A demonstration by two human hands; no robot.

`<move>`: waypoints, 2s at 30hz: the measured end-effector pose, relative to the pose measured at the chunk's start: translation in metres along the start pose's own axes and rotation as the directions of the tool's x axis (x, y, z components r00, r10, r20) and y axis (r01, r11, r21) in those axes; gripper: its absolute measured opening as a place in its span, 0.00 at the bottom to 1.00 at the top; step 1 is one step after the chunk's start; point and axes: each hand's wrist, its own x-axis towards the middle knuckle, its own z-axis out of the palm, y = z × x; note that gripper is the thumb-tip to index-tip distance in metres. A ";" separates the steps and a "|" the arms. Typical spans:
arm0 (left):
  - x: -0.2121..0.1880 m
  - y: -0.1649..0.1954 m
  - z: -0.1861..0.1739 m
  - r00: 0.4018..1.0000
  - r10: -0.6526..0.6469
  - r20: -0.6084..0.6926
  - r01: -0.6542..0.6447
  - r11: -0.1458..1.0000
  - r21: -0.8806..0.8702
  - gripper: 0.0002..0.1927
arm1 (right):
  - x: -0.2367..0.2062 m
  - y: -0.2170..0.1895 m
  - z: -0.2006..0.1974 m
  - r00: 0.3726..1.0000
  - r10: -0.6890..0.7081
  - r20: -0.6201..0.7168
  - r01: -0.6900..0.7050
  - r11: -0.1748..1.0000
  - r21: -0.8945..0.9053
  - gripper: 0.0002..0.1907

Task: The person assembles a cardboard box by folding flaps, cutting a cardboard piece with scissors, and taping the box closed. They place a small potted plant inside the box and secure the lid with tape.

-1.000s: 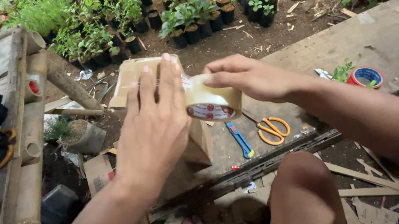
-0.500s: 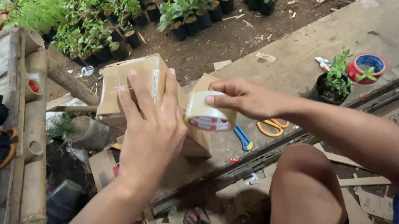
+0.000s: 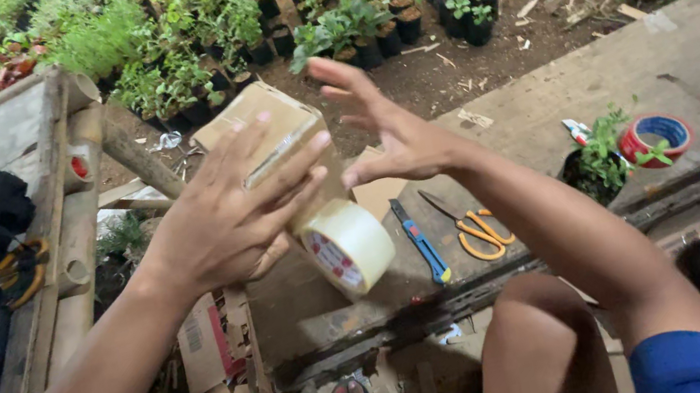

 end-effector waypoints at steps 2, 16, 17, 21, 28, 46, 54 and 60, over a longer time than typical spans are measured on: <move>-0.010 -0.008 0.007 0.995 -0.014 -0.102 0.000 0.990 -0.139 0.38 | 0.023 0.001 0.010 0.994 -0.059 0.092 0.048 0.992 0.114 0.60; -0.030 0.004 0.065 0.707 -0.494 -0.506 0.204 0.828 -0.522 0.33 | 0.041 -0.020 0.044 0.987 -0.131 0.098 0.147 0.974 -0.173 0.52; -0.032 0.002 0.063 0.722 -0.480 -0.498 0.192 0.830 -0.523 0.31 | 0.041 -0.022 0.046 0.986 -0.133 0.102 0.150 0.971 -0.186 0.53; -0.039 -0.005 0.052 0.784 -0.455 -0.422 0.217 0.838 -0.501 0.26 | 0.038 -0.019 0.047 0.993 -0.083 0.080 0.084 0.997 -0.001 0.61; -0.046 -0.002 0.043 0.740 -0.566 -0.363 0.268 0.743 -0.614 0.31 | -0.030 0.070 0.003 0.925 0.288 -0.247 -0.317 0.945 -0.085 0.38; -0.065 0.060 0.057 0.352 -0.703 -0.619 0.357 0.711 -0.605 0.29 | -0.180 0.202 0.046 0.714 0.692 -0.108 -0.582 0.500 -0.642 0.26; -0.067 0.130 0.067 0.572 -0.772 -0.278 0.470 0.585 -0.661 0.44 | -0.166 0.276 0.067 0.611 0.777 -0.152 -0.765 0.530 -0.365 0.27; -0.067 0.117 0.046 0.619 -0.753 -0.225 0.455 0.577 -0.678 0.45 | -0.139 0.226 0.019 0.551 0.726 -0.410 -0.757 0.642 0.120 0.13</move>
